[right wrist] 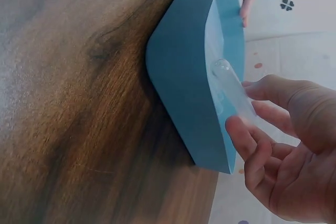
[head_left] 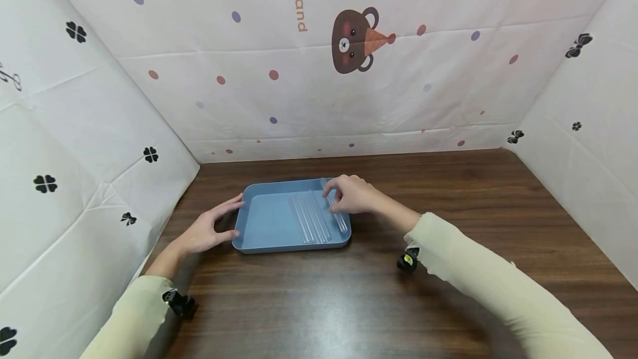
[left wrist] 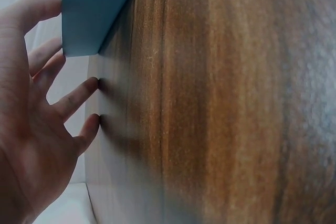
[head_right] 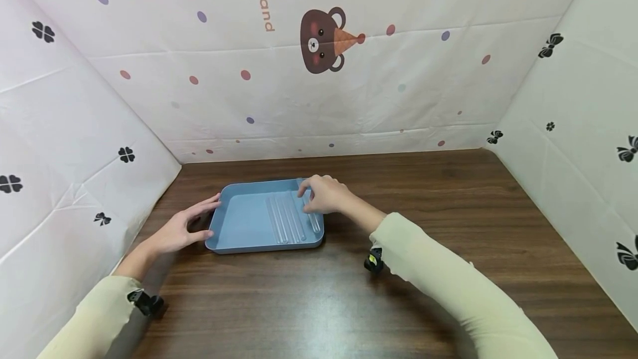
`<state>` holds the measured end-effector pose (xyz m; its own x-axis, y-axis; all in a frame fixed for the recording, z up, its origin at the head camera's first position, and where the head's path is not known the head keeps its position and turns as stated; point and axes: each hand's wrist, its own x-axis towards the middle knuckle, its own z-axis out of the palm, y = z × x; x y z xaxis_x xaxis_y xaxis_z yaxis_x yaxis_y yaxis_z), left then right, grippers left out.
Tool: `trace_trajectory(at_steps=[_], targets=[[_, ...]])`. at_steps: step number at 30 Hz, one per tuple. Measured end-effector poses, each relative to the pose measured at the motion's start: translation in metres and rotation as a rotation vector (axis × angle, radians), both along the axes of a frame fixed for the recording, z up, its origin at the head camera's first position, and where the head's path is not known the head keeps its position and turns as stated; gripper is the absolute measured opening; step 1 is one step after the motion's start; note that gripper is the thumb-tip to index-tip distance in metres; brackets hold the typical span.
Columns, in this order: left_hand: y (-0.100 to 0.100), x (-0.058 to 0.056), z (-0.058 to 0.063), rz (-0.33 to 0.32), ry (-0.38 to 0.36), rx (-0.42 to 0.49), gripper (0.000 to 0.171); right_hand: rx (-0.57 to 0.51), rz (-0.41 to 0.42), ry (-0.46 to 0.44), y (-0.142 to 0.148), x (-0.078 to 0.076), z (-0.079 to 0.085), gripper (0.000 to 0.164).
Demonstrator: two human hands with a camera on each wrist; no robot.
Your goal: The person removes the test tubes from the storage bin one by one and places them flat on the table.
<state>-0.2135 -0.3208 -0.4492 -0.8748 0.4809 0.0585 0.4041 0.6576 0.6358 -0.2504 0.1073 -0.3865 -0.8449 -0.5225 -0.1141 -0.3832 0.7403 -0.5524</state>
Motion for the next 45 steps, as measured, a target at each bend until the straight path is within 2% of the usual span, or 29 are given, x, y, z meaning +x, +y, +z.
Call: trace_trajectory(at_steps=[10,16,36,45], targets=[[0.000,0.002,0.000,0.000,-0.006,0.000,0.073,-0.107,0.028,0.012,0.019,0.001,0.003,0.038],[0.001,0.003,0.000,0.003,-0.010,0.000,0.073,-0.139,0.004,0.011,0.031,-0.001,0.004,0.038],[0.001,0.003,0.001,0.001,-0.032,0.006,0.074,-0.095,-0.101,0.024,0.075,-0.003,0.009,0.035],[0.000,0.000,-0.001,0.012,-0.014,-0.003,0.074,-0.061,-0.143,0.021,0.093,-0.003,0.012,0.036]])
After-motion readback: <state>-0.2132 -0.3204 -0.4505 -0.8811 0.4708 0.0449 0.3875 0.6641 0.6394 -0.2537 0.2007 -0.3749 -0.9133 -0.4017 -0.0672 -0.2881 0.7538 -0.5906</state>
